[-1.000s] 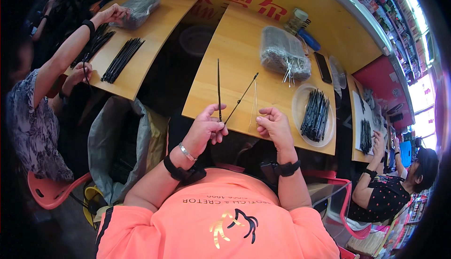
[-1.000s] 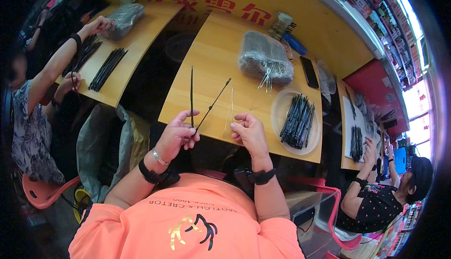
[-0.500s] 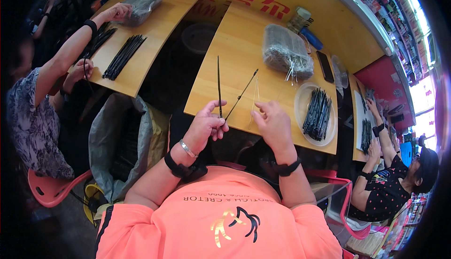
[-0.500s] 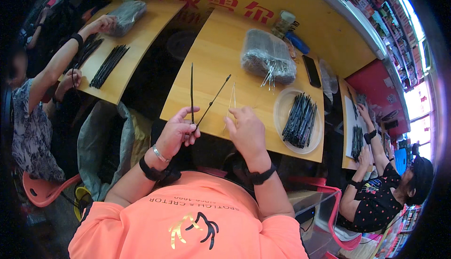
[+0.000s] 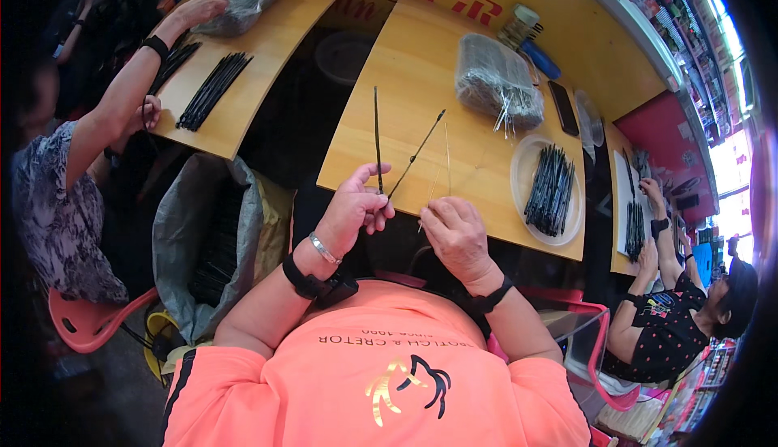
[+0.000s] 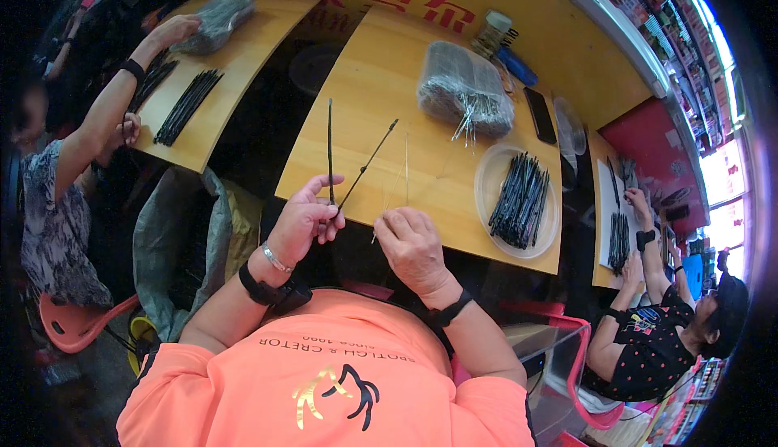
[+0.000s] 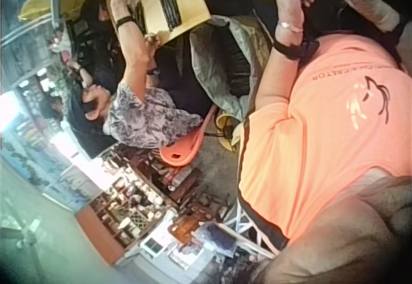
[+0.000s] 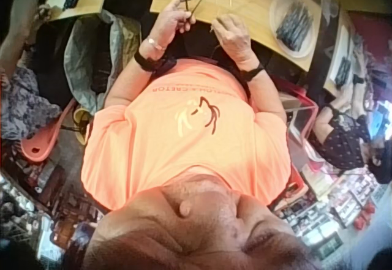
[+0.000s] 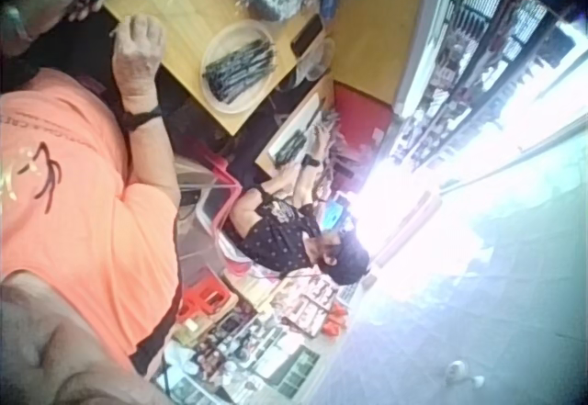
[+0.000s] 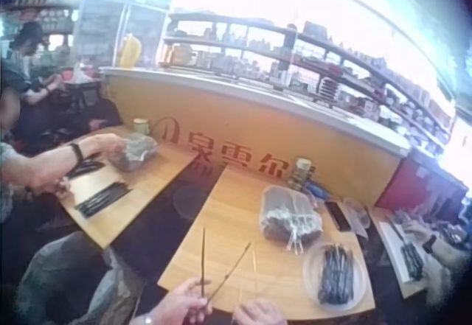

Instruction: The recorder is assembling small black rods into bundles as part of a manufacturing or production task.

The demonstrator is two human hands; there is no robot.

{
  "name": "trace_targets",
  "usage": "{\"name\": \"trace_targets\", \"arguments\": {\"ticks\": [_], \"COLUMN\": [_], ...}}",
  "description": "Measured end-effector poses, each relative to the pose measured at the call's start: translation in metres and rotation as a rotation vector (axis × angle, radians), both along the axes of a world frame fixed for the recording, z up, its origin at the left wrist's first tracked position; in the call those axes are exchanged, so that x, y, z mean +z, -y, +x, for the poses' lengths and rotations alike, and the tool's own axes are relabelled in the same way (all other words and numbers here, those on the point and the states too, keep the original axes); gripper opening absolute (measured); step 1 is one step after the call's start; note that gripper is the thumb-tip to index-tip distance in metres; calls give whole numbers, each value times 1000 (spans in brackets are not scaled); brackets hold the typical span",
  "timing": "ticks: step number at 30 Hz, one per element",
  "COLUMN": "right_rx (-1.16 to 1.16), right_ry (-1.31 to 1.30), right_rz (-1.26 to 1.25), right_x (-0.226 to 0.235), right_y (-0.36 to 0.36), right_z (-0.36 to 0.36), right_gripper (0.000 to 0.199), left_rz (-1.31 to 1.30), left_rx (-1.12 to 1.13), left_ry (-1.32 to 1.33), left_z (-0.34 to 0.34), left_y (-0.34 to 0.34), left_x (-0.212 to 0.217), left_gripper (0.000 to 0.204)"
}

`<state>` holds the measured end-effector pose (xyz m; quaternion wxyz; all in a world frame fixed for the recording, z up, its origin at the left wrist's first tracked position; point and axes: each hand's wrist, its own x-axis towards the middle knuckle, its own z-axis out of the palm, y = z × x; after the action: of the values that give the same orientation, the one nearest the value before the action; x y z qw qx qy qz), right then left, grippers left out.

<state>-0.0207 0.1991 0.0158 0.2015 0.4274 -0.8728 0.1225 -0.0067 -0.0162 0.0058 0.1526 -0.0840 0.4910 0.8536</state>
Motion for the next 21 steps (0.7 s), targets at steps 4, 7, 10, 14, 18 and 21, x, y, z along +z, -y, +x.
{"name": "trace_targets", "arguments": {"ticks": [4, 7, 10, 14, 18, 21], "right_rx": [104, 144, -160, -251, -211, -223], "right_ry": [-57, -40, 30, 589, 1325, 1570], "right_rz": [-87, -460, -768, -1387, -1087, -949], "right_x": [15, 31, 50, 83, 75, 60], "right_y": [4, 1, -6, -11, -28, -9], "right_z": [4, 4, 9, -11, -8, 16], "right_gripper": [22, 24, 14, 17, 22, 28], "left_rz": [14, 41, 45, 115, 224, 302], "left_rx": [15, 25, 8, -51, -120, -139], "left_ry": [1, -28, -29, -31, -22, -12], "left_z": [1, 1, 2, 2, 4, 4], "left_y": [0, 1, 1, 0, -1, -2], "left_x": [2, 2, 4, 1, 1, -3], "left_gripper": [51, 51, 53, 55, 56, 57]}}
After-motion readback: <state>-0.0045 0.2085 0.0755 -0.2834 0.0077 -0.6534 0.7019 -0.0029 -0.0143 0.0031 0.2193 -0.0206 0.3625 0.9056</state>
